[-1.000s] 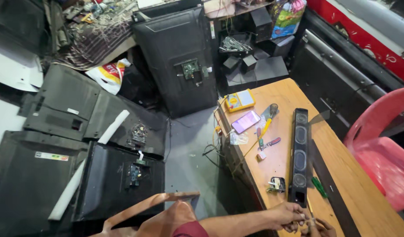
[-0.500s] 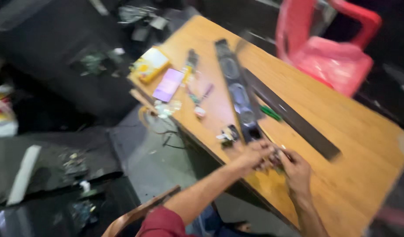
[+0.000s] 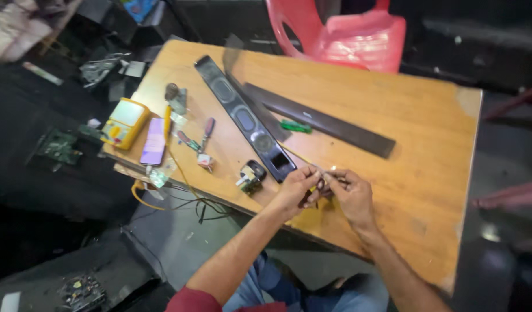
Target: The person sits at a workbench and solders components on a green circuit board removed from a soundbar, holding the board with one hand and a soldering iron with the other. They reposition the board, touch the iron to different points, and use a multimeter and a smartphone placed on the bench during the work.
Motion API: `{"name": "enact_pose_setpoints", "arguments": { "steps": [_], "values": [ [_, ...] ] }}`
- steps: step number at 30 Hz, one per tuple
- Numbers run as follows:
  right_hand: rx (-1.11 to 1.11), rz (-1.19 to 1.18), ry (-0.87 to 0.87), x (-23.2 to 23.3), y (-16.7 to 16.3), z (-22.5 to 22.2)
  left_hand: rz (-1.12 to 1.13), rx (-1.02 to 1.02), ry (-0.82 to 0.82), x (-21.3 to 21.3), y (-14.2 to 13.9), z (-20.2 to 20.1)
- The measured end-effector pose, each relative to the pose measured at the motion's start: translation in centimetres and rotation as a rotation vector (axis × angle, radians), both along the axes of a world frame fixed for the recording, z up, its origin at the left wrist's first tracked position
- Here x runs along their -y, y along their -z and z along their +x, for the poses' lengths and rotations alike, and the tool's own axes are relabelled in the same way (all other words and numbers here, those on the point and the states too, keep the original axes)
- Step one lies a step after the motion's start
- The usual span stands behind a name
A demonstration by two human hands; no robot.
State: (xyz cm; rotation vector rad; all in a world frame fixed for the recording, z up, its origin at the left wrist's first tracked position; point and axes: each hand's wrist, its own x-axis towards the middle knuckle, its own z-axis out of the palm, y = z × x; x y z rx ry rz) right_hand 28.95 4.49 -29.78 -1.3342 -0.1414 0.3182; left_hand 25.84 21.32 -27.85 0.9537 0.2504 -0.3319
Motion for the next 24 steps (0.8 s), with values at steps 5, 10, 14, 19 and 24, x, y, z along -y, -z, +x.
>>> {"name": "enact_pose_setpoints", "arguments": {
  "steps": [5, 10, 14, 19, 24],
  "values": [
    [0.104, -0.064, 0.053, 1.3, 1.8, -1.2, 0.012, 0.041, 0.071, 0.8, 1.3, -1.4],
    [0.228, -0.125, 0.072, 0.6, 0.0, -4.2, 0.184, 0.366, 0.082, -0.9, 1.7, -4.5],
    [0.242, -0.121, 0.118, -2.8, -1.4, -9.7, 0.313, 0.451, -0.031, -2.8, 2.6, -8.6],
    [0.174, -0.162, 0.120, -7.2, -3.2, -15.5, 0.333, 0.466, -0.133, -5.4, 3.6, -13.0],
    [0.231, -0.246, 0.109, -10.1, -4.0, -18.1, 0.322, 0.429, -0.207, -7.0, 4.4, -16.1]
  ]
}}
